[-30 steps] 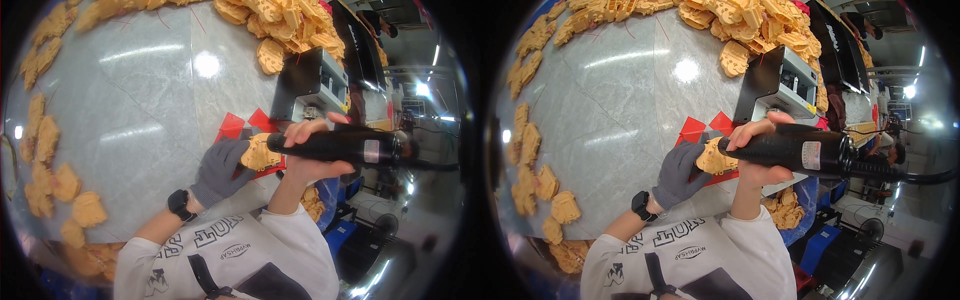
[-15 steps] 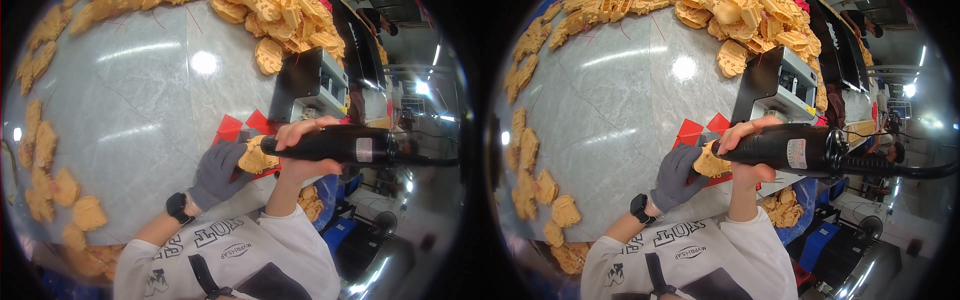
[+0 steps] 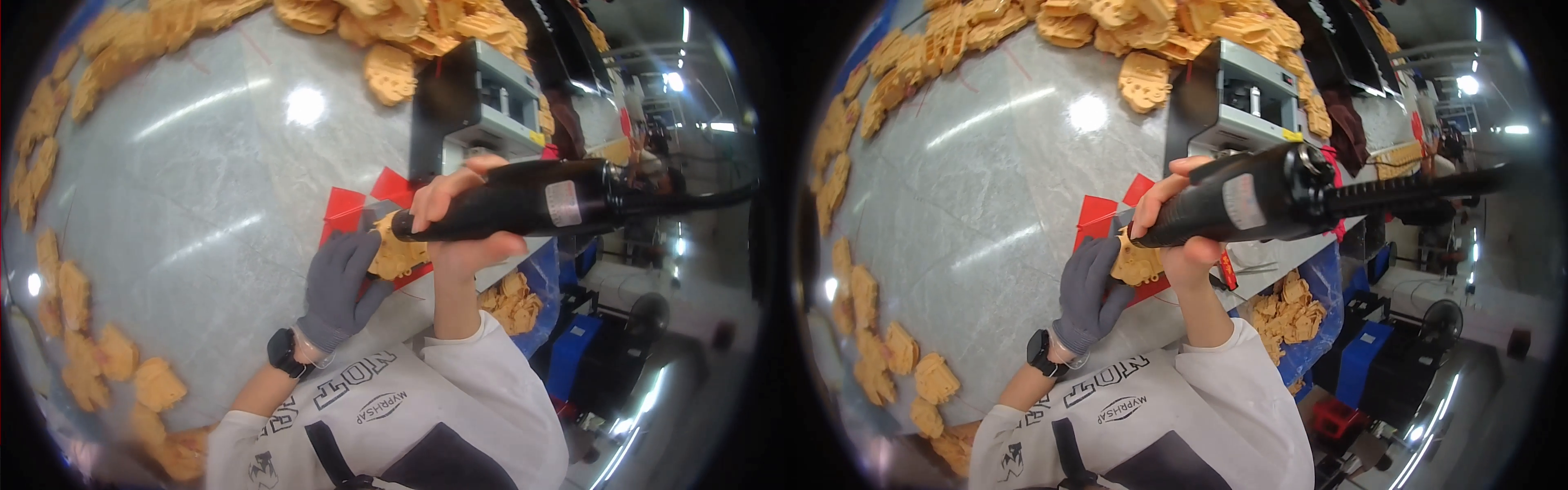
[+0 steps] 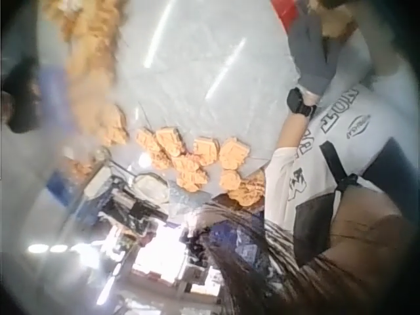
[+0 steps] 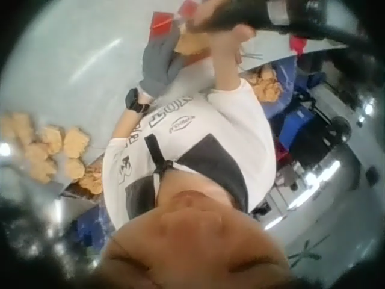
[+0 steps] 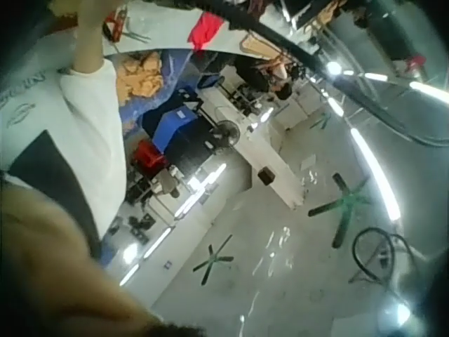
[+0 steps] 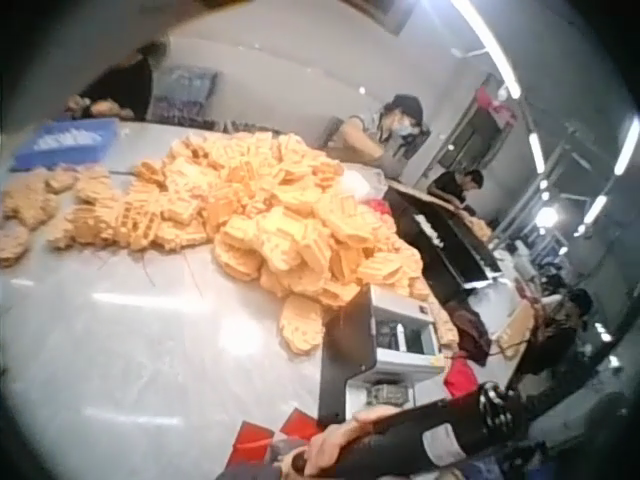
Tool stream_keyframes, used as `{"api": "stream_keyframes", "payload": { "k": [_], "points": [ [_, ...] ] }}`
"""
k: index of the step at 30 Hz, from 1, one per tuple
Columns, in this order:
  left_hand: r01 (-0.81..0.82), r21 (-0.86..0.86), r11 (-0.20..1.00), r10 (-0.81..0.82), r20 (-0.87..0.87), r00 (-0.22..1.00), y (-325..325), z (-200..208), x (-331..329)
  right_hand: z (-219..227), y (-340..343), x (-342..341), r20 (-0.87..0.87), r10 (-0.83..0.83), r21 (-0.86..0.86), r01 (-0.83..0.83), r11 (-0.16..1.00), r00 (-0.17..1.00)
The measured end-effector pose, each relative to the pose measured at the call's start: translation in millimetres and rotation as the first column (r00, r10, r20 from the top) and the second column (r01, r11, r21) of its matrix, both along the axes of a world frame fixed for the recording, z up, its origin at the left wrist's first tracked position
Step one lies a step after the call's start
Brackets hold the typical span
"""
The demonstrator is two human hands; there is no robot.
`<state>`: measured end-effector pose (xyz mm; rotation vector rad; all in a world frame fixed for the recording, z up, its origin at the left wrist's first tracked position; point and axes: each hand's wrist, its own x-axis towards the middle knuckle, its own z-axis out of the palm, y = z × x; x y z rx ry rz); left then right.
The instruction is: The person assembles yellow plastic toy parts by securing them with screws using an electric screwdriver at a factory workstation.
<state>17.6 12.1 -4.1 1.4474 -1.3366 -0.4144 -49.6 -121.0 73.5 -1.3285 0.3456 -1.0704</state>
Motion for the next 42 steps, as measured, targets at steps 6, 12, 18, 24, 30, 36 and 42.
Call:
{"api": "stream_keyframes", "payload": {
  "k": [6, 12, 18, 24, 30, 36, 42],
  "points": [
    [0.059, 0.042, 0.997, -0.060, 0.012, 0.998, -11.7, 4.4, -4.5, 23.2, -32.2, -99.5, 0.386, -0.434, -0.124, 0.512, 0.850, 0.814],
    [-0.012, 0.034, 0.999, 0.008, 0.099, 0.995, -5.1, 1.4, -11.5, -40.4, -39.2, -93.4, 0.157, -0.609, -0.066, 0.623, 0.779, 0.778],
    [-0.007, 0.031, 0.999, 0.004, 0.101, 0.995, -6.0, 0.4, -12.6, -41.3, -46.8, -90.2, 0.111, -0.667, -0.113, 0.676, 0.728, 0.737],
    [-0.004, 0.022, 1.000, 0.001, 0.109, 0.994, -6.7, 0.8, -11.2, 12.2, -36.3, -98.0, 0.332, -0.535, -0.128, 0.598, 0.791, 0.777],
    [0.034, 0.015, 0.999, -0.035, 0.096, 0.995, -10.5, 5.3, -18.8, 90.2, -110.0, -70.4, 0.536, -0.623, -0.034, 0.751, 0.659, 0.570],
    [-0.014, 0.028, 1.000, 0.011, 0.084, 0.996, -9.9, -1.1, -9.9, 64.6, -142.4, -63.8, 0.396, -0.642, -0.109, 0.727, 0.678, 0.657],
    [0.008, 0.044, 0.999, -0.012, 0.080, 0.997, -8.4, -1.3, -15.5, 85.3, -65.4, -133.9, 0.394, -0.506, -0.203, 0.610, 0.766, 0.767]
  ]
}}
